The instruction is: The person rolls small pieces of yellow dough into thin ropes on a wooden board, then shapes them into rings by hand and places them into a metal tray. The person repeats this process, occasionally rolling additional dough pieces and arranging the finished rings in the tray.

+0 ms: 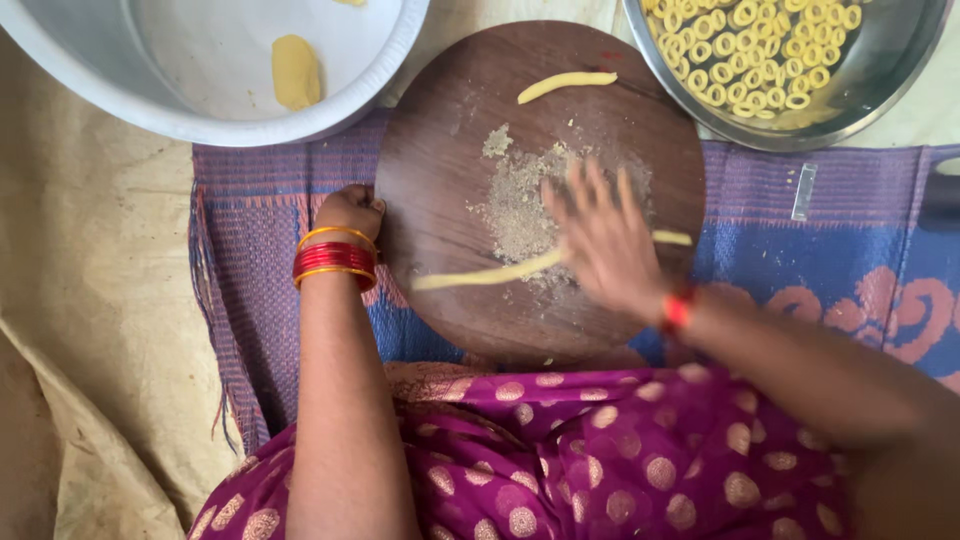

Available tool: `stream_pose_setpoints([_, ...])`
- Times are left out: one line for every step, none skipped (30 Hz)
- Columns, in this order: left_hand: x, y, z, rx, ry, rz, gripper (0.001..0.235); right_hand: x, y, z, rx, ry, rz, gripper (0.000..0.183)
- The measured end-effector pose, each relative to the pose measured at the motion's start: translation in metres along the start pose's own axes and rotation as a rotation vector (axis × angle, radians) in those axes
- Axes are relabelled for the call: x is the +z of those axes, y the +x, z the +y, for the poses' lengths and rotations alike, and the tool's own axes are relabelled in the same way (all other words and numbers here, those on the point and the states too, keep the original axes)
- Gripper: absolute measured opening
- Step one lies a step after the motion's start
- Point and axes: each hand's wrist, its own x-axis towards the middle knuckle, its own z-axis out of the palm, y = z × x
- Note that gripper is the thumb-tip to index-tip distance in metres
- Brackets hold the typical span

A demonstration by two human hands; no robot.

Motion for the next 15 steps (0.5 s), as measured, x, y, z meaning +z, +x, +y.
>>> stream_pose_setpoints([-0.001,-0.001,0.003,-0.048,-0.011,-0.022,0.028,-0.003,0.030,0.013,0.079,0.054,0.051,0.067])
stream_pose_setpoints([-0.002,-0.002,0.005,-0.066,-0.041,-0.042,0.028,-0.008,0.055,0.028,0.118,0.064,0.059,0.068])
stream_pose_setpoints([-0.004,-0.004,0.008,-0.084,-0.071,-0.063,0.028,-0.014,0.074,0.040,0.158,0.074,0.066,0.069])
stream_pose_setpoints([-0.003,-0.006,0.009,-0.104,-0.103,-0.089,0.028,-0.018,0.084,0.045,0.190,0.088,0.080,0.072])
stream_pose_setpoints([-0.003,-0.008,0.011,-0.103,-0.107,-0.084,0.028,-0.020,0.090,0.045,0.222,0.102,0.095,0.075])
stream_pose_setpoints([-0.004,-0.010,0.012,-0.103,-0.110,-0.077,0.028,-0.023,0.085,0.043,0.253,0.117,0.109,0.078])
stream_pose_setpoints([-0.005,-0.011,0.012,-0.102,-0.114,-0.070,0.028,-0.024,0.071,0.034,0.234,0.080,0.124,0.080])
stream_pose_setpoints([-0.007,-0.009,0.014,-0.094,-0.086,-0.070,0.029,-0.022,0.056,0.019,0.211,0.036,0.145,0.082])
stream_pose_setpoints([-0.009,-0.006,0.015,-0.085,-0.058,-0.069,0.029,-0.019,0.030,0.008,0.084,0.105,0.206,0.080])
stream_pose_setpoints([-0.007,-0.006,0.012,-0.085,-0.031,-0.072,0.029,-0.015,0.000,0.002,-0.047,0.178,0.258,0.078])
stream_pose_setpoints([-0.003,-0.004,0.008,-0.090,-0.051,-0.063,0.029,-0.010,-0.031,-0.003,-0.091,0.262,0.213,0.077])
stream_pose_setpoints([-0.002,-0.002,0.003,-0.095,-0.065,-0.053,0.030,-0.004,-0.054,-0.008,-0.133,0.353,0.171,0.076])
stream_pose_setpoints([0.001,-0.001,-0.001,-0.100,-0.079,-0.042,0.030,0.001,-0.065,-0.003,-0.177,0.311,0.100,0.077])
stream_pose_setpoints([0.000,0.002,-0.003,-0.059,-0.047,-0.030,0.030,0.005,-0.066,0.004,-0.218,0.269,0.041,0.077])
stream_pose_setpoints([0.000,0.002,-0.005,-0.019,-0.015,-0.018,0.030,0.006,-0.062,0.009,-0.258,0.227,-0.019,0.078])
